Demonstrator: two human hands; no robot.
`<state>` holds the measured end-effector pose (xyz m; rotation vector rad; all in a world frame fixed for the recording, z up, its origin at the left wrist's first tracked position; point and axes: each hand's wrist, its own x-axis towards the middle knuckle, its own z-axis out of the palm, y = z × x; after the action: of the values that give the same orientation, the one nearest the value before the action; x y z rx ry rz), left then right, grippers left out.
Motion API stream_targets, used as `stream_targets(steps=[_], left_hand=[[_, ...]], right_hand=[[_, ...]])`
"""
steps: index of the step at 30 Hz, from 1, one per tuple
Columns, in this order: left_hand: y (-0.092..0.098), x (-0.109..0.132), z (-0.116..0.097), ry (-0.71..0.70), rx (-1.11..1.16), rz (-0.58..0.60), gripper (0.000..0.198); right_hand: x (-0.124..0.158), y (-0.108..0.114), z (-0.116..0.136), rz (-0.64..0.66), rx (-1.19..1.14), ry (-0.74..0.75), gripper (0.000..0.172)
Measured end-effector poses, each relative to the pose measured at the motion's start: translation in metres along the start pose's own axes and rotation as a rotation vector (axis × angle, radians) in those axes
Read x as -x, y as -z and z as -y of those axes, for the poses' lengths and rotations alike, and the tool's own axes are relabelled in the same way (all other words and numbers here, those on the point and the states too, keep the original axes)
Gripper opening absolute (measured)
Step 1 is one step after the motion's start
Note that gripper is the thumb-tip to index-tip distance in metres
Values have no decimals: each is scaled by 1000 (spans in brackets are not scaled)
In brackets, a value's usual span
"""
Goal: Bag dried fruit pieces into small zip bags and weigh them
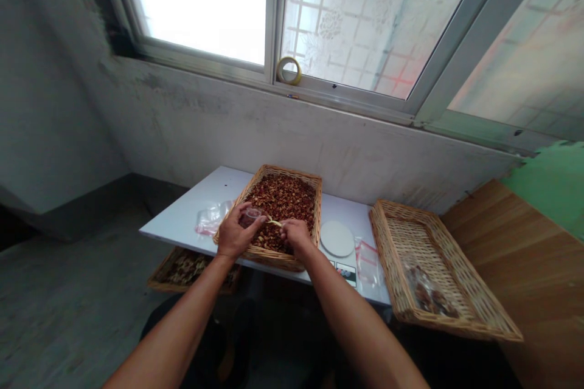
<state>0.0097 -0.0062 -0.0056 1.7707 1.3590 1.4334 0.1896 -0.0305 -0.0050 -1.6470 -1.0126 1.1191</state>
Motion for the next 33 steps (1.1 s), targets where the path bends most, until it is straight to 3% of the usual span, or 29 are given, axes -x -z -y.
stream_targets(steps=[9, 17, 22, 26, 33], left_hand=[[1, -2, 1, -89, -184, 74, 57], [0, -1, 6, -99, -284, 121, 59], [0, -1, 6, -99, -263, 110, 59], [0, -1, 4, -80, -227, 85, 52], [-2, -1, 2, -29, -116, 54, 55]], right_hand=[[0, 36, 29, -18, -26, 128, 31], [30, 35, 64, -50, 626, 677, 25], [47, 30, 71, -38, 767, 859, 27], [40, 40, 63, -142, 734, 803, 28], [25, 54, 35, -185, 933, 402, 29]])
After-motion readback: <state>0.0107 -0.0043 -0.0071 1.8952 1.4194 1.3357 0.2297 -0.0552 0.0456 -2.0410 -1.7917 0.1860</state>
